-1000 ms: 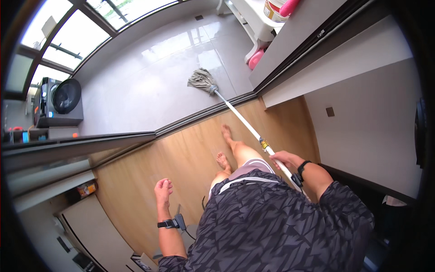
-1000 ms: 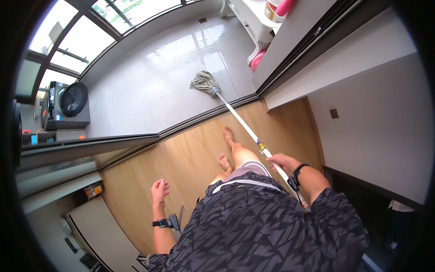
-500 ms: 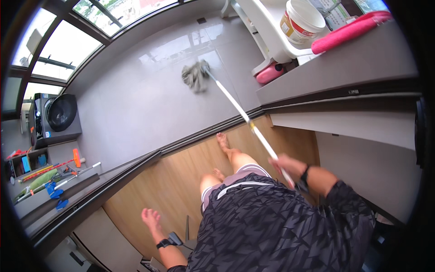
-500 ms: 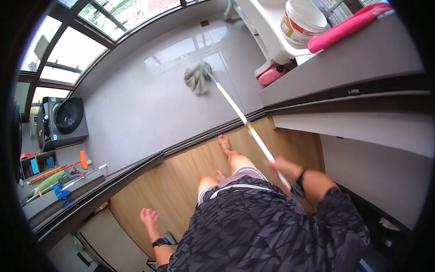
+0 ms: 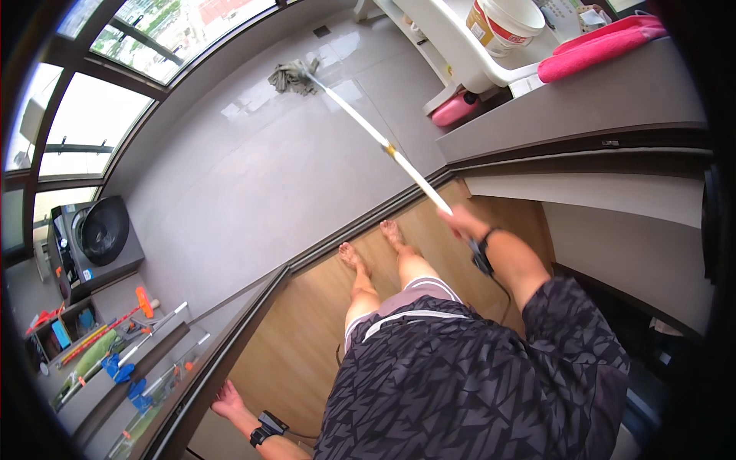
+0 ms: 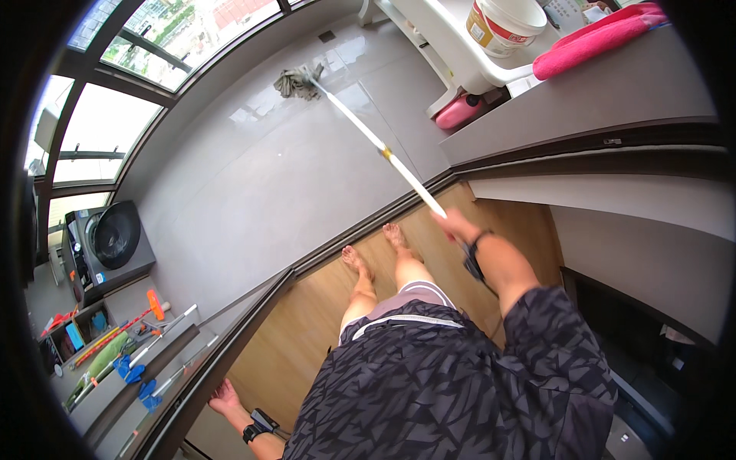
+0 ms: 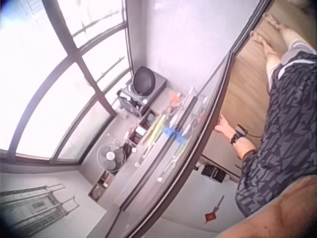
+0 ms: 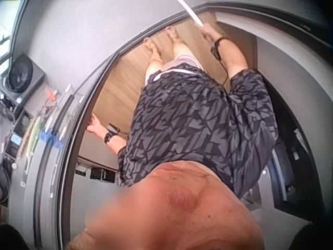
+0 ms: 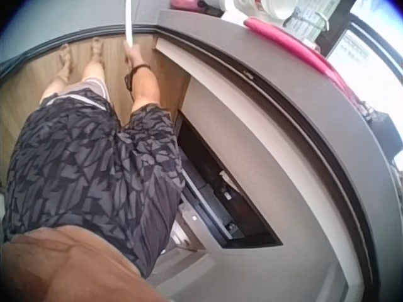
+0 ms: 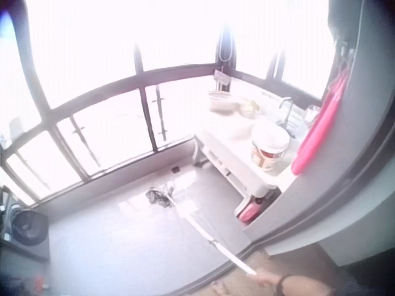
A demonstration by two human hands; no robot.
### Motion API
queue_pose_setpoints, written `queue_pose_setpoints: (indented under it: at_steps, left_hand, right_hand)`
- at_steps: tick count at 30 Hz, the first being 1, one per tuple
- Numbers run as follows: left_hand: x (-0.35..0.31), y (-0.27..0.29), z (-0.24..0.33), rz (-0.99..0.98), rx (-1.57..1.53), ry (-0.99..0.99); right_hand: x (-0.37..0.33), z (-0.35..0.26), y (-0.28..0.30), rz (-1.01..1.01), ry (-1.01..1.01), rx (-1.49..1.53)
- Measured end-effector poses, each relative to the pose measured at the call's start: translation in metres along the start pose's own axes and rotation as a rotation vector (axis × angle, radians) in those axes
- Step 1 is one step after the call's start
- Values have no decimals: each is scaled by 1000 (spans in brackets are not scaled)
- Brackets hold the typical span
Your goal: The person is mopping the floor of a living area using a mop. They move the mop across tiles and wooden floor sections around a counter, table, and seating.
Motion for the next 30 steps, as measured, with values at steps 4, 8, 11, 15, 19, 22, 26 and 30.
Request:
queue_pose_setpoints:
  at_steps: [4,8,11,15,19,22,26,30]
  left_hand:
    - [28,7,-17,39,-81,124]
    - [-4,-27,-23,150,-124,135]
    - [-15,-11,-16,294,-119,112]
    - [19,29,-21,288,-129,108]
    - [41,27,-36,232,-108,127]
    - [56,39,-34,205,-86,129]
    - [42,24,-23,162,-27,213]
    - [6,2,20,84,-77,86]
  right_hand:
    - [-85,177,-39,91,-202,-37]
    - [-229,323,-68,149,-501,-159]
    - [-305,426,-98,138,-689,-97]
    - [-316,408,-87,91,-647,-247]
    - [-244,304,-63,47,-416,-54]
    - [-120,180,-25,-33,-123,-32]
    - [19,-39,20,27,197,-44]
    - [49,-226,31,93,187,-56]
Point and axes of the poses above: each hand's wrist, its own x-axis towards the middle knuckle, its own y-axis out of the back of the hand, z = x × y, the point moved 9 cm from there along x, towards the middle knuckle, and after that the axes turned 13 degrees about -y, right-handed, at the moved point
